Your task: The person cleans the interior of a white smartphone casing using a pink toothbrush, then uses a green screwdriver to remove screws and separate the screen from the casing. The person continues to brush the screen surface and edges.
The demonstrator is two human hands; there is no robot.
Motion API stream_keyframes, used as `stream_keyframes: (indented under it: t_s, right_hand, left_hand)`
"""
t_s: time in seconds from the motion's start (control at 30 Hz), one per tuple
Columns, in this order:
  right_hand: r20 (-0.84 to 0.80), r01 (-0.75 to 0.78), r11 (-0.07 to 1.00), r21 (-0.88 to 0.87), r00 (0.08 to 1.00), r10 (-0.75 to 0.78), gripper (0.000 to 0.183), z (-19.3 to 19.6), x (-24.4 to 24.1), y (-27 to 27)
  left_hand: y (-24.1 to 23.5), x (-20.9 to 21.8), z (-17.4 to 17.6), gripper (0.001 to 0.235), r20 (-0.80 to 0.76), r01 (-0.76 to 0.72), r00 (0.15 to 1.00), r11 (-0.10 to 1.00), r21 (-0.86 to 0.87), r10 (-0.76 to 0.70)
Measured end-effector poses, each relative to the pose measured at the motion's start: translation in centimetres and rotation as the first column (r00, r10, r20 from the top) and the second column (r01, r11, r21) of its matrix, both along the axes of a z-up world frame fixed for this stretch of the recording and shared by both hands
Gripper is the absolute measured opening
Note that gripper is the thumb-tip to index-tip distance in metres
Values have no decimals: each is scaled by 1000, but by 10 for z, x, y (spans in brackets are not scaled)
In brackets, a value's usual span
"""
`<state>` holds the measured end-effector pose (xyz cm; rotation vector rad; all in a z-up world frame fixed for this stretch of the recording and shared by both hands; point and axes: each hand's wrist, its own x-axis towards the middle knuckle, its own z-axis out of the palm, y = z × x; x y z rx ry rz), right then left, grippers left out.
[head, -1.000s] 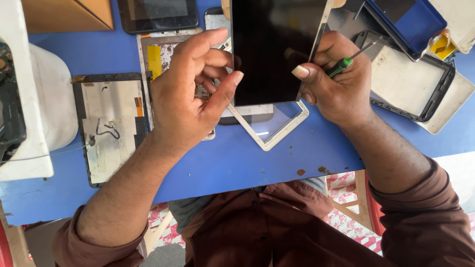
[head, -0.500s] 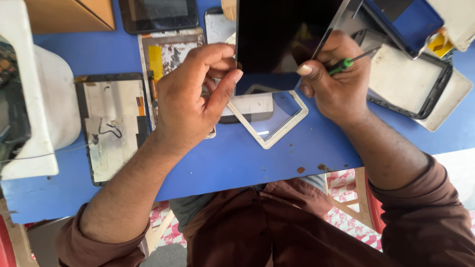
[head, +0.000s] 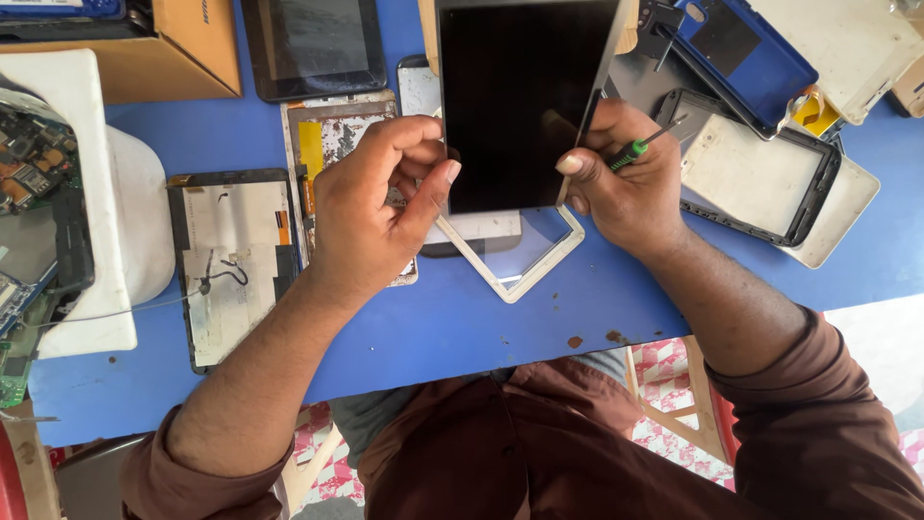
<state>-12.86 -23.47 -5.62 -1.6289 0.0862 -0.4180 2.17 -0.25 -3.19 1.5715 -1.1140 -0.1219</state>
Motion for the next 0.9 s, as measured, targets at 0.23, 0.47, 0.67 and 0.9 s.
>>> stream_keyframes:
  t_s: [0.23,0.47,0.67,0.9]
  right_hand:
    - [-73,40,999,26,997,-38,23,13,1,3]
    - [-44,-22,999,32,999,24,25,9,0,0]
    - [0,-114,993,26,994,114,29,4,-7,4]
    - [13,-138,990,40,990,138,30,4,-9,2]
  left_hand:
    - [-1,1,0,25,-115,53,992,999,7,-52]
    - [2,1,6,38,-495,264,820,957,-118,-287]
    - [6,-3,4,81,-390,361,841,926,-113,-375]
    - [13,-10,-12,96,-645,421,537,835,-354,-544]
